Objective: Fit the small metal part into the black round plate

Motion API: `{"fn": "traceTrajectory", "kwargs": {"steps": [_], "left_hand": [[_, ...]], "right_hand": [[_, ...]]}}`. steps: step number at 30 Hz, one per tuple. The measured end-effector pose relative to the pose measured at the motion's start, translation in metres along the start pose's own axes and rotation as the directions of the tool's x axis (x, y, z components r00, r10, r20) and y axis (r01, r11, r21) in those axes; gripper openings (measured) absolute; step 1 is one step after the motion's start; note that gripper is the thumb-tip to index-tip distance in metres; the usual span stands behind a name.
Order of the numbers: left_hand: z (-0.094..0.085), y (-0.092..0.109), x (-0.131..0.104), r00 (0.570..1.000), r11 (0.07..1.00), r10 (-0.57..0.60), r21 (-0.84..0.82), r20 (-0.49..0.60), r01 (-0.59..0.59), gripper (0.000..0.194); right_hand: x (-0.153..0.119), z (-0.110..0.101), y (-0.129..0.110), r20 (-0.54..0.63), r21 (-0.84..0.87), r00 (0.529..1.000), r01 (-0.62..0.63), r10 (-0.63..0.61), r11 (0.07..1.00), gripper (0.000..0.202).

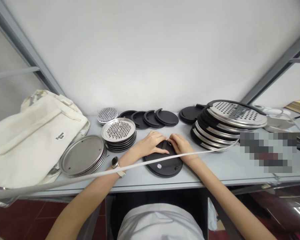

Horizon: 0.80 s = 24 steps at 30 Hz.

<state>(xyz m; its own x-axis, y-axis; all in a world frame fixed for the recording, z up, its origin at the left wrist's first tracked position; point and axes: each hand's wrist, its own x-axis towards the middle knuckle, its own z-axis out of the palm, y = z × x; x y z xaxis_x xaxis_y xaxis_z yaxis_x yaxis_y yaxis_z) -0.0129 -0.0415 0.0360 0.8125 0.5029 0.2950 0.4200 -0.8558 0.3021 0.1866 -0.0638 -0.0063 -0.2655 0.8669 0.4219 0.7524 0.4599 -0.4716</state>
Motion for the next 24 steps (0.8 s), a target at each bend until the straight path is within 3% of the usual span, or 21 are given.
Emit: {"fn": "traceTrajectory", "kwargs": {"steps": [24], "left_hand": [[0.0013,0.0021,-0.0022,0.999,1.000,-0.004,0.011,-0.040,0.004,0.055]], "right_hand": [[-0.0017,-0.0004,0.0000,-0.006,-0.008,1.000,0.021,-0.021,1.000,0.017]]}}
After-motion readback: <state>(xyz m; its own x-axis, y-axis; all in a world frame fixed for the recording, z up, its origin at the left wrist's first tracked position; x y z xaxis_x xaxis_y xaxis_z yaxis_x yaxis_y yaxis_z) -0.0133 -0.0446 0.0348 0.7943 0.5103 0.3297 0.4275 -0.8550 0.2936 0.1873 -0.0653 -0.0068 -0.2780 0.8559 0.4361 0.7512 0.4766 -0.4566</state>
